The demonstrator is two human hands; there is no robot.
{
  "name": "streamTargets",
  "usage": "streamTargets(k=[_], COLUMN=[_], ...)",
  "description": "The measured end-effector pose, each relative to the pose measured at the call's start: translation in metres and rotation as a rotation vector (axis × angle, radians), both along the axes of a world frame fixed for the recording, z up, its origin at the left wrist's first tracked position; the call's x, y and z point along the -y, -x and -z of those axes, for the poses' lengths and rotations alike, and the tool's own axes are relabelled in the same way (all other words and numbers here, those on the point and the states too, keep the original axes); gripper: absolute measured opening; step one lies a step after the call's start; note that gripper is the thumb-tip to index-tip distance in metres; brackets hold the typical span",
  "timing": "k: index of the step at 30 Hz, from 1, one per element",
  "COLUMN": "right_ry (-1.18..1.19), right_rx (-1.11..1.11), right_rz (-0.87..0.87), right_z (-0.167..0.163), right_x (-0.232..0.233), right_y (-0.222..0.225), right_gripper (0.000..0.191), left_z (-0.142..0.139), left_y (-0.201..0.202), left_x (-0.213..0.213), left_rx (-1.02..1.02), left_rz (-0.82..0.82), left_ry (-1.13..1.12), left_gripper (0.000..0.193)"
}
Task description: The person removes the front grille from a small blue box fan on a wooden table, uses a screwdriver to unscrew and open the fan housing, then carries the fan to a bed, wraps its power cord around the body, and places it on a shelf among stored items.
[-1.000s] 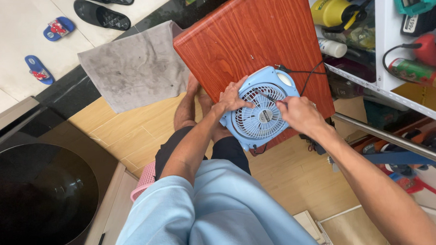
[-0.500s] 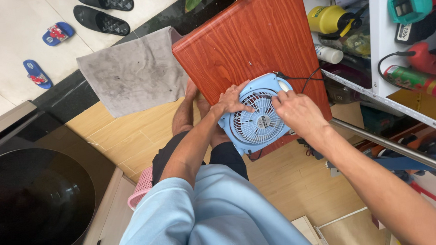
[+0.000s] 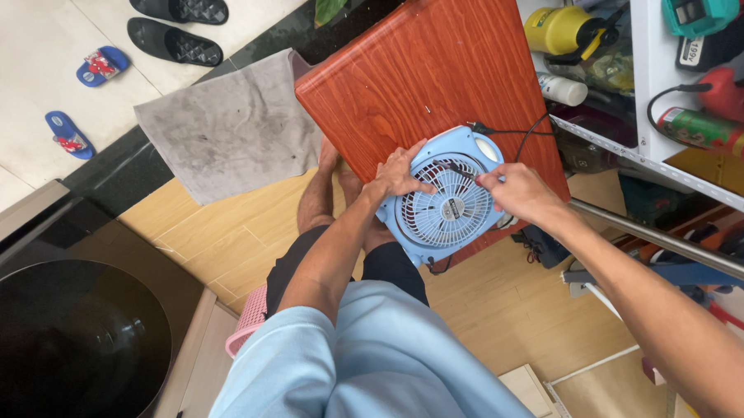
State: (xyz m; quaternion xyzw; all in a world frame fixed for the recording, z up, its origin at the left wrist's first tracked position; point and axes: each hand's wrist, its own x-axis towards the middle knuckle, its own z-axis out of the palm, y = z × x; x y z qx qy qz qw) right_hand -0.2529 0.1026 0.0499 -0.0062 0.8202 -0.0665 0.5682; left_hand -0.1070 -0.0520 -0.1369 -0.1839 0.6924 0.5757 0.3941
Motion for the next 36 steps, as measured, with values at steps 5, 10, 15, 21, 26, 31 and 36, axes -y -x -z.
streamTargets(k=[5,10,15,21,26,31,36], right_ry=[0.253,0.317,0.034,-0.084,0.171,0.231,0.308], right_rx=[-0.379,-0.364,-0.118,0.162,-0.205,-0.277,-0.379], right_rz=[-1.180,-1.349,-0.177,0.578,-0.253,-1.241,-1.065], right_z=[-0.030,-0.030,-0.007,0.003,-0.019,-0.034,-0.020], right_x=[0.013,0.007,-0.015,-0.024,-0.007,0.002,-0.007], right_y=[-0.010,-0.013,-0.019,0.008,0.005,-0.005,-0.015], right_gripper=[0.045,0.039,0.025,0.029,0.047,0.033,0.029], left_z=[-0.003,-0.002,-0.001,0.000,-0.001,0.002,0.005], left_y=[0.004,0.008,0.007,0.007,0.008,0.011,0.010], left_x=[-0.007,-0.008,-0.009,-0.010,-0.013,-0.012,-0.010], left_rx=[-0.061,-0.070,-0.058,-0.065,-0.081,-0.072,-0.056], left_rz=[0.051,0.061,0.047,0.059,0.070,0.092,0.090], left_ry=[0.051,0.049,0.034,0.030,0.056,0.044,0.041], left_gripper=[0.132,0.132,0.131,0.131,0.129,0.131,0.131])
